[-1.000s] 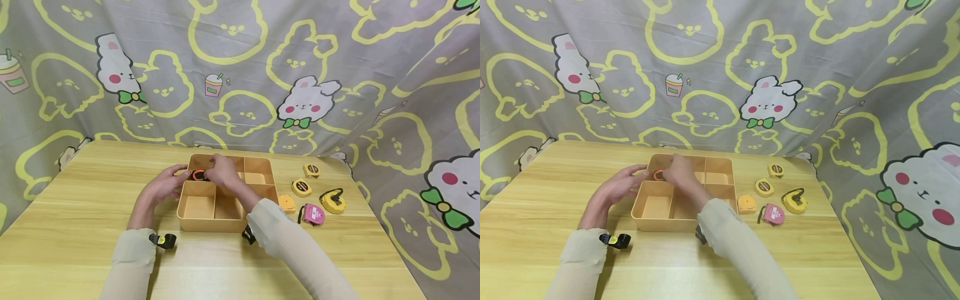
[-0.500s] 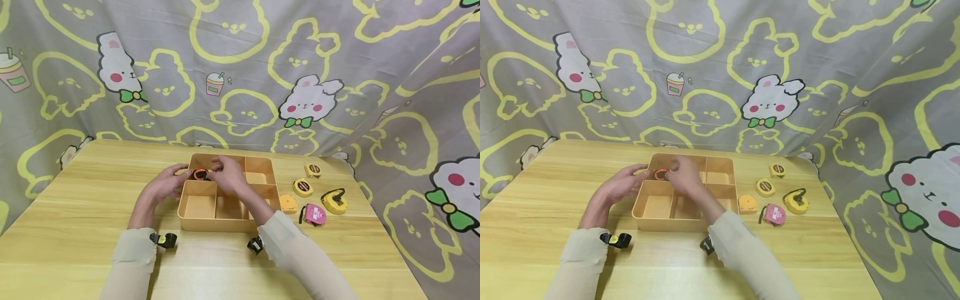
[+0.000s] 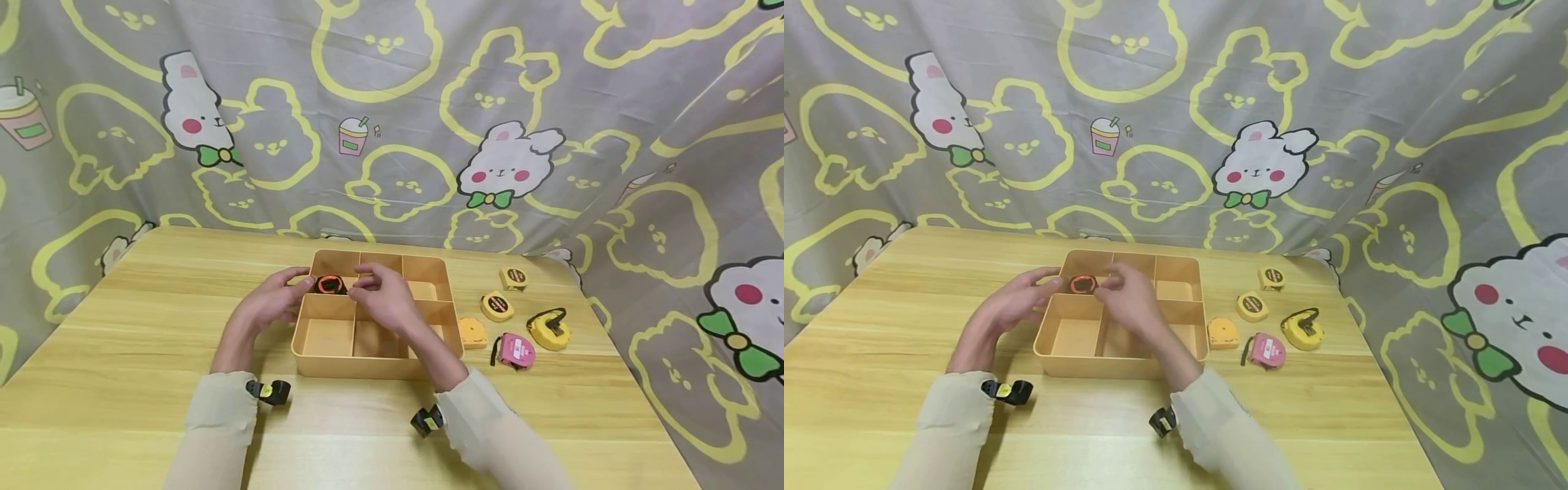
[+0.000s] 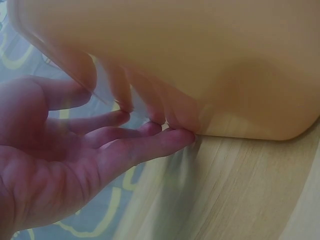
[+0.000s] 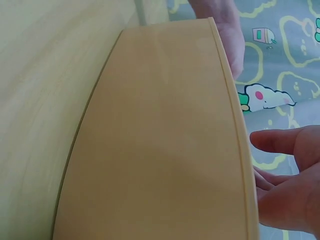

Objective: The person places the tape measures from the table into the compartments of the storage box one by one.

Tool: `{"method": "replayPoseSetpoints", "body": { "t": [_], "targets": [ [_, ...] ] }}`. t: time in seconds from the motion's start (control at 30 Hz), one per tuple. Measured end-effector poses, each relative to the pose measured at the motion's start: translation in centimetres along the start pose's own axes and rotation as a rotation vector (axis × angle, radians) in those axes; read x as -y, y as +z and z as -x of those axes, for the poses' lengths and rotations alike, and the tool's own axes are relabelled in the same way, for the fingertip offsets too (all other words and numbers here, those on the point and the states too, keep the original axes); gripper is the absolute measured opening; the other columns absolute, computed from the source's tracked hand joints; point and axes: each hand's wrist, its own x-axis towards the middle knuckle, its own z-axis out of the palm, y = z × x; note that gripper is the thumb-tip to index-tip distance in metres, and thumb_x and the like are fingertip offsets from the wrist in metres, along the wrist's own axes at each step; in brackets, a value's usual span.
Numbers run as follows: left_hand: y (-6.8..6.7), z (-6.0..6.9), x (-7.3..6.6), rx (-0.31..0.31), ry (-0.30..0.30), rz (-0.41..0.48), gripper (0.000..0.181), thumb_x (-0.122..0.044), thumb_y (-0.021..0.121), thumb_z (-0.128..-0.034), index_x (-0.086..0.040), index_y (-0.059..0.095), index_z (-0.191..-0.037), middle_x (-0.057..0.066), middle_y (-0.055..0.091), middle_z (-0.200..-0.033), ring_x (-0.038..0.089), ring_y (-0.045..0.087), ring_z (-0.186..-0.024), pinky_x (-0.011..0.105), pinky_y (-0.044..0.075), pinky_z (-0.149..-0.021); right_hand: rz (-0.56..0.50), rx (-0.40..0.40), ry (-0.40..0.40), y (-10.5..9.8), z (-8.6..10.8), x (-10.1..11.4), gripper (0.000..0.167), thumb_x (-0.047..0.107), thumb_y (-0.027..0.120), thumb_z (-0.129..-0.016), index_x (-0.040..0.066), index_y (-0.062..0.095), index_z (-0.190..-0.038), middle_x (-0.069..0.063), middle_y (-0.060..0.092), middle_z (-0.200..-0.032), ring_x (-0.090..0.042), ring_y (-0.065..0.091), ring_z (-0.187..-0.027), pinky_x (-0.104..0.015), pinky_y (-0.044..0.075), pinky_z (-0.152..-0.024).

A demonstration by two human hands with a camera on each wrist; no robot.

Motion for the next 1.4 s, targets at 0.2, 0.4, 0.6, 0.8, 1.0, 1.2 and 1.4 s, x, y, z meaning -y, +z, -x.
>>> {"method": "replayPoseSetpoints", "body": {
  "t": [0.2,0.4,0.6,0.8,1.0,1.2,1.4],
  "targets": [
    [0.0,0.0,0.0,-0.001,-0.002,0.005,0.062,-0.031,0.041,-0.1107,-0.006,0.017,-0.162,0.027,0.040,-0.157,0.047,0.043,-0.142,0.054,0.054,-0.098,-0.008,-0.036,0.017,-1.0,0.7,-0.5,0.040,0.010,0.071,-0.094,0.006,0.064,-0.133,-0.010,0.075,-0.109,-0.024,0.070,-0.106,-0.037,0.057,-0.091],
    [0.0,0.2,-0.2,0.002,-0.002,0.007,0.063,-0.032,0.041,-0.1108,-0.006,0.016,-0.162,0.027,0.039,-0.158,0.046,0.043,-0.142,0.054,0.054,-0.098,-0.044,-0.063,0.023,-2.5,1.5,-1.3,0.038,0.012,0.070,-0.095,0.008,0.065,-0.133,-0.009,0.076,-0.109,-0.023,0.069,-0.106,-0.035,0.055,-0.089],
    [0.0,0.2,-0.4,0.011,0.005,0.015,0.064,-0.031,0.042,-0.1106,-0.005,0.015,-0.163,0.028,0.034,-0.160,0.048,0.041,-0.143,0.056,0.052,-0.100,-0.080,-0.092,0.037,-3.7,1.9,-2.0,0.036,0.010,0.068,-0.095,0.007,0.066,-0.131,-0.012,0.074,-0.108,-0.022,0.069,-0.103,-0.032,0.053,-0.088],
    [0.0,0.2,-0.2,0.009,0.002,0.017,0.064,-0.032,0.042,-0.1106,-0.006,0.015,-0.163,0.028,0.037,-0.158,0.047,0.043,-0.141,0.054,0.054,-0.098,-0.089,-0.098,0.039,-4.6,2.3,-2.1,0.035,0.012,0.068,-0.096,0.007,0.066,-0.131,-0.014,0.074,-0.112,-0.024,0.069,-0.107,-0.035,0.052,-0.094],
    [-0.1,0.1,-0.1,0.005,0.002,0.011,0.064,-0.034,0.042,-0.1105,-0.006,0.017,-0.162,0.028,0.042,-0.155,0.046,0.047,-0.139,0.052,0.056,-0.096,-0.090,-0.107,0.059,-5.3,2.4,-2.4,0.034,0.013,0.067,-0.096,0.008,0.067,-0.130,-0.015,0.074,-0.114,-0.024,0.069,-0.107,-0.036,0.053,-0.094],
    [0.0,0.1,-0.1,0.015,0.004,0.029,0.064,-0.030,0.042,-0.1107,-0.005,0.015,-0.163,0.028,0.035,-0.159,0.047,0.041,-0.143,0.054,0.054,-0.098,-0.097,-0.108,0.054,-5.9,2.5,-2.5,0.034,0.011,0.065,-0.097,0.005,0.066,-0.131,-0.019,0.073,-0.116,-0.031,0.069,-0.110,-0.040,0.053,-0.099],
    [0.0,0.0,-0.1,0.021,0.007,0.033,0.063,-0.030,0.041,-0.1107,-0.005,0.015,-0.163,0.028,0.032,-0.161,0.048,0.040,-0.143,0.055,0.053,-0.099,-0.108,-0.119,0.054,-7.0,2.9,-2.6,0.035,0.011,0.063,-0.099,0.003,0.063,-0.133,-0.023,0.070,-0.120,-0.035,0.067,-0.115,-0.043,0.049,-0.105]
  ]
}}
